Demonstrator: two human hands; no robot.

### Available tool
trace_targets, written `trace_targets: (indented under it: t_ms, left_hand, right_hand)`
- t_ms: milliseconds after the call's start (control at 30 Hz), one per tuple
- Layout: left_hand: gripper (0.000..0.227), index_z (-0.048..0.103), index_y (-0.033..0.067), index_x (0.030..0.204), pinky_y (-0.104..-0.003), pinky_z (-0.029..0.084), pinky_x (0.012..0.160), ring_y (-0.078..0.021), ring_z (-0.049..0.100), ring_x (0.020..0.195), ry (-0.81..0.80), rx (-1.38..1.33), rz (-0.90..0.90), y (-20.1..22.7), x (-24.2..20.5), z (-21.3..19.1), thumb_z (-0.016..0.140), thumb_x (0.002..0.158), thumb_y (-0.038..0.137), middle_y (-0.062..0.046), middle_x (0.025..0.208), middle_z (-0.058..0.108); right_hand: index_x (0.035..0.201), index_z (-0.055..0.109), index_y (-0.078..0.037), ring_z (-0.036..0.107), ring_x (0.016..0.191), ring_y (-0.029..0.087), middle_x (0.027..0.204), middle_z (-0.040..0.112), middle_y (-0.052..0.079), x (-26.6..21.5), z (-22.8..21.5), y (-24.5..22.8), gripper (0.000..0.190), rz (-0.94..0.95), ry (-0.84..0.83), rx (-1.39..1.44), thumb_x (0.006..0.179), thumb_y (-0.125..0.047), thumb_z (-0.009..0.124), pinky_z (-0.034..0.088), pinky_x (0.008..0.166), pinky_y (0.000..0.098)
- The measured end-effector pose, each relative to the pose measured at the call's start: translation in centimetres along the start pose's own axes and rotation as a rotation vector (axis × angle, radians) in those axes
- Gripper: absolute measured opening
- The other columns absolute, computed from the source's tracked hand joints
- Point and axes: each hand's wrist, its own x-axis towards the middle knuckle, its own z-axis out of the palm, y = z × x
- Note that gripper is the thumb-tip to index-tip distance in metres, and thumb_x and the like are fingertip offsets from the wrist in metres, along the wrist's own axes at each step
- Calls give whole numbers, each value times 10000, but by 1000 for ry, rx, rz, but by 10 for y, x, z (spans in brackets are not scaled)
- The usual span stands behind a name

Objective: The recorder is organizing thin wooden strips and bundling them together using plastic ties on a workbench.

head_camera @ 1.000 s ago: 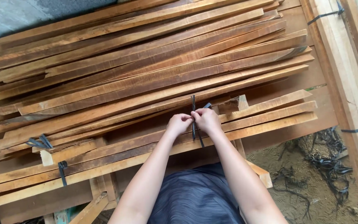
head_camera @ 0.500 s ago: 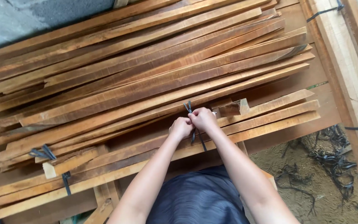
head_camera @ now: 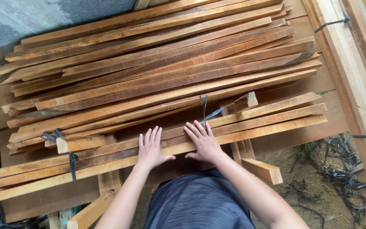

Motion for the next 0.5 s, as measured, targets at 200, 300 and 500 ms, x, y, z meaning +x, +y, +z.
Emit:
trace_targets:
  t_ms: [200,300,500]
  left_hand:
    - [1358,246,170,1595,-569,243,1178,-274,394,1372,84,343,51,-37,14,42,932,500,588,-55,1508,409]
    - [1323,305,168,1562,-537,307,1133,-262,452,1330,122,373,65,-42,21,48,902,472,623,-45,1461,466]
    - [1314,294,196,1580,-515,291,1160,-237,425,1357,120,362,35,-38,10,43,893,494,628,-21,1499,443]
  right_hand:
    - [1566,307,-158,394,1365,273,1510,410,33,32,-10,2,1254,-25,-210,-240,543,-600,881,155,1222,678]
    - [1525,341,-119,453,1325,280,1465,458,70,41,-7,9,1239,-86,-226,-303,520,-626,858,217,1202,637]
    - [1523,319,-129,422,1343,251,1476,433,49,40,-5,12,1248,-113,-244,-281,525,-698,807,219,1205,591]
